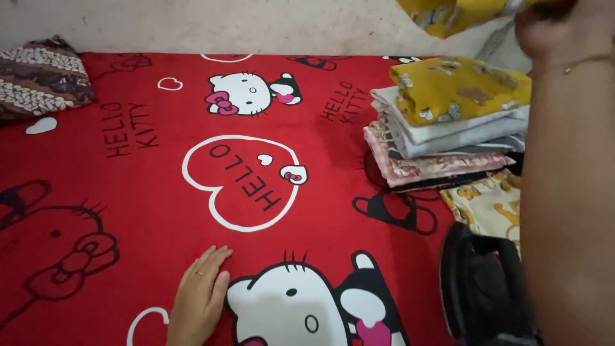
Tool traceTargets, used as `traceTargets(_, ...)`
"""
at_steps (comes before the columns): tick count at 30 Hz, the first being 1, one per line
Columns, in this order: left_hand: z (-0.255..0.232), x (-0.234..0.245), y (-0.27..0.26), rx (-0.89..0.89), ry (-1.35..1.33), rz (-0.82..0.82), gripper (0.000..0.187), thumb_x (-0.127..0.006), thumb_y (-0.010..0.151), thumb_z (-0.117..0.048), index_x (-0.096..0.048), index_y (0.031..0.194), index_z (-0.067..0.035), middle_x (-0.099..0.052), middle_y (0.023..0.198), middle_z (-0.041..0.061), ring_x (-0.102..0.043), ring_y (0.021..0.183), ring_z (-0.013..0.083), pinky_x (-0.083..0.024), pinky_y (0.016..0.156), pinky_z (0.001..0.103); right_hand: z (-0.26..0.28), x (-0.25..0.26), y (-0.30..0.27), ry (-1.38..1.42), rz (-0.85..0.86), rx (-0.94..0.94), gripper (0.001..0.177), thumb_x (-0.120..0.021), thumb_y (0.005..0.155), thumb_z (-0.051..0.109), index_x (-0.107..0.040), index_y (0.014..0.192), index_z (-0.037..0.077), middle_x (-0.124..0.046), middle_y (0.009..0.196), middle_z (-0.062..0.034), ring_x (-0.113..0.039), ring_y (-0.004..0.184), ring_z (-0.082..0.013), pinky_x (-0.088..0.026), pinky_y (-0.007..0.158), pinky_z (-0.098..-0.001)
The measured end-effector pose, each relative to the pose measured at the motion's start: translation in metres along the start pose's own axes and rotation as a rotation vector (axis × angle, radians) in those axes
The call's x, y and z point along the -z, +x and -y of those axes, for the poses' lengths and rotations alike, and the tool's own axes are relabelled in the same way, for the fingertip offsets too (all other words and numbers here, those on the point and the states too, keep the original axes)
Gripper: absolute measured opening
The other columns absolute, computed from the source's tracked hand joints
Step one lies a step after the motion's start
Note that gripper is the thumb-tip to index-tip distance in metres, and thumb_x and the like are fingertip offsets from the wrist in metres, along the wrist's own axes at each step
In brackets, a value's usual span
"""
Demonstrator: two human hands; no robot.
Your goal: Ironing and folding clothes on a bed surface.
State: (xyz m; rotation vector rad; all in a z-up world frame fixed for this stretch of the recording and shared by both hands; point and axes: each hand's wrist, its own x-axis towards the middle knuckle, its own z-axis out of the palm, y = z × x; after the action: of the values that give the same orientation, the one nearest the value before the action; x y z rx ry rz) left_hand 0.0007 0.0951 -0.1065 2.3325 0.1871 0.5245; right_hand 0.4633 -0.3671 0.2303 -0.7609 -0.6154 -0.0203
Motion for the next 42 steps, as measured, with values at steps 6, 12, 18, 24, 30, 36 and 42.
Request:
traceTargets(6, 0.001, -0.002, 0.003, 0.064, 0.090, 0.084, 0.048, -0.042, 0.100, -0.036, -0.064, 0.132, -0.008, -0.059, 0.145, 0.013, -0.040, 0.146, 0.0305, -0.024, 0.119, 0.050, -0.064, 0.118, -0.044, 0.138, -0.189, -0.118, 0.057, -0.057, 0.092, 0.012, -0.050, 0.148, 0.007, -0.060, 0.151, -0.0152, -0.059, 0.145, -0.0370, -0.044, 0.122, -0.0583)
traceTargets(12, -0.011, 0.004, 0.003, 0.033, 0.053, 0.060, 0.049, -0.043, 0.099, -0.039, -0.067, 0.129, -0.007, -0.061, 0.144, 0.013, -0.043, 0.145, 0.0297, -0.028, 0.118, 0.049, -0.039, 0.093, -0.072, 0.239, -0.372, -0.130, 0.055, -0.052, 0.097, 0.009, -0.043, 0.151, -0.001, -0.054, 0.149, -0.0252, -0.055, 0.142, -0.0423, -0.044, 0.118, -0.0617)
traceTargets(18, -0.016, 0.005, 0.002, 0.069, 0.098, 0.065, 0.045, -0.048, 0.097, -0.036, -0.069, 0.125, -0.007, -0.061, 0.142, 0.011, -0.043, 0.144, 0.0286, -0.027, 0.118, 0.048, -0.037, 0.138, -0.069, -0.059, -0.344, -0.183, 0.050, -0.053, 0.101, 0.016, -0.052, 0.148, 0.003, -0.058, 0.149, -0.0187, -0.055, 0.142, -0.0367, -0.045, 0.113, -0.0587)
traceTargets(24, -0.017, 0.007, 0.000, 0.008, 0.104, 0.031, 0.040, -0.053, 0.095, -0.030, -0.069, 0.123, -0.006, -0.062, 0.142, 0.011, -0.045, 0.143, 0.0286, -0.030, 0.117, 0.047, -0.044, 0.194, -0.058, -0.489, -0.453, -0.157, 0.044, -0.061, 0.100, 0.026, -0.063, 0.140, 0.008, -0.070, 0.140, -0.0111, -0.068, 0.128, -0.0290, -0.054, 0.108, -0.0513)
traceTargets(30, -0.020, 0.006, 0.001, 0.036, 0.113, 0.038, 0.038, -0.054, 0.096, -0.031, -0.070, 0.122, -0.009, -0.062, 0.141, 0.010, -0.044, 0.143, 0.0279, -0.028, 0.118, 0.048, -0.051, 0.162, -0.067, -1.441, -0.600, 0.218, 0.045, -0.067, 0.087, 0.016, -0.064, 0.132, 0.009, -0.071, 0.127, -0.0109, -0.072, 0.108, -0.0267, -0.058, 0.090, -0.0402)
traceTargets(36, -0.019, 0.007, 0.000, 0.016, 0.103, 0.026, 0.039, -0.052, 0.096, -0.032, -0.070, 0.121, -0.009, -0.062, 0.141, 0.010, -0.044, 0.143, 0.0277, -0.029, 0.118, 0.048, -0.046, 0.146, -0.083, -1.860, -0.209, 0.544, 0.034, -0.058, 0.099, -0.001, -0.067, 0.132, 0.001, -0.070, 0.128, -0.0204, -0.071, 0.114, -0.0340, -0.056, 0.097, -0.0422)
traceTargets(42, -0.019, 0.004, 0.000, 0.010, 0.107, 0.023, 0.038, -0.053, 0.097, -0.032, -0.071, 0.120, -0.009, -0.062, 0.141, 0.010, -0.044, 0.143, 0.0279, -0.028, 0.118, 0.049, -0.045, 0.130, -0.083, -1.736, -0.056, 0.536, 0.036, -0.049, 0.103, -0.003, -0.058, 0.138, -0.002, -0.064, 0.139, -0.0221, -0.067, 0.128, -0.0330, -0.054, 0.110, -0.0415)
